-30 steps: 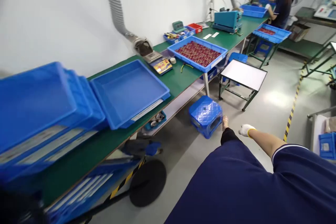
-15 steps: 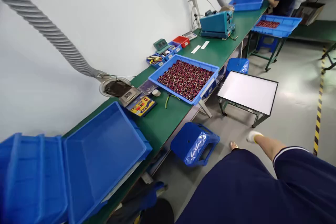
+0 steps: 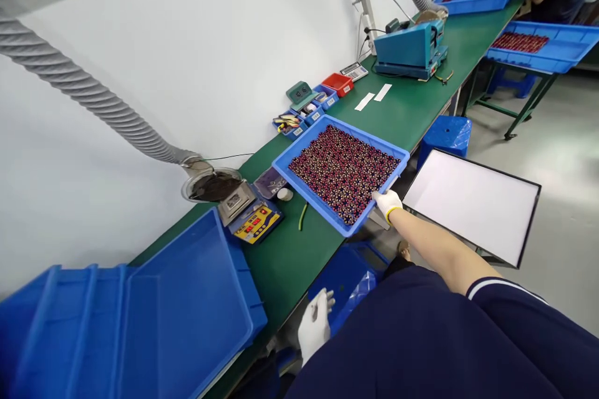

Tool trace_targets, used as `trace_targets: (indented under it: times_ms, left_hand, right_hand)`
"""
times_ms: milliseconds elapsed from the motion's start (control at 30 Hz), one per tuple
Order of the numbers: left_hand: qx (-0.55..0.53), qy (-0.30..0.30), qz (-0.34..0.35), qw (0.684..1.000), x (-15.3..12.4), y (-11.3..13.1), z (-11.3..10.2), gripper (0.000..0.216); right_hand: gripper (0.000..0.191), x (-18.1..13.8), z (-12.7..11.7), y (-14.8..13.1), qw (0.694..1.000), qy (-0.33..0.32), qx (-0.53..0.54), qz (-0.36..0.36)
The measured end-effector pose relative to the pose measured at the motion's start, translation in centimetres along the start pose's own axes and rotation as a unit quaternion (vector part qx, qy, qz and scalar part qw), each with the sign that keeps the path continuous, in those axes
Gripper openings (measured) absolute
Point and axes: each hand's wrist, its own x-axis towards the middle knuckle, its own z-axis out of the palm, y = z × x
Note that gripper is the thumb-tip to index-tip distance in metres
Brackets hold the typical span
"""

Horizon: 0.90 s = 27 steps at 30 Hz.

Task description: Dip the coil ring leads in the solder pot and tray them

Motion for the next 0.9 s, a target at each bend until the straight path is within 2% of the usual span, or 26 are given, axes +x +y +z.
trace_targets:
  times_ms: [167,333,467,567,633,700,767,833,900]
  left_hand:
    - [-0.177,0.076,0.090,0.977,9.5,6.5,0.2,0.042]
    - [-0.224,0.148,0.125,0.955,20.8,12.9,-3.5,0.047]
    - [-0.194,0.154,0.164,0.955,29.0,19.0,-6.1,0.045]
    - [-0.136,0.149,0.188,0.961,33.9,24.1,-6.4,0.045]
    - [-0.083,0.145,0.179,0.970,36.8,27.0,-6.0,0.054]
    - [-0.022,0.131,0.151,0.980,39.3,29.2,-5.5,0.071]
    - [0.042,0.087,0.122,0.988,41.4,30.8,-4.9,0.086]
    - [0.104,0.005,0.117,0.988,43.0,32.0,-4.0,0.085]
    - [0.161,-0.089,0.138,0.973,44.1,33.4,-2.6,0.075]
  right_hand:
    - [0.026,2.0,1.0,0.3,0.998,0.015,-0.037,0.046]
    - [0.024,3.8,0.2,0.1,0.995,0.033,-0.041,0.084]
    - [0.025,7.0,-2.5,-0.8,0.992,0.077,-0.009,0.097]
    - [0.025,9.1,-5.9,-1.4,0.988,0.120,0.003,0.101]
    - [0.025,9.7,-8.4,-1.5,0.982,0.155,-0.005,0.108]
    - [0.027,9.8,-10.9,-1.2,0.974,0.190,-0.020,0.121]
    - [0.029,9.3,-13.2,-0.5,0.966,0.220,-0.032,0.135]
    - [0.031,8.5,-15.0,0.7,0.957,0.244,-0.033,0.151]
    - [0.032,7.5,-16.5,2.1,0.948,0.267,-0.031,0.172]
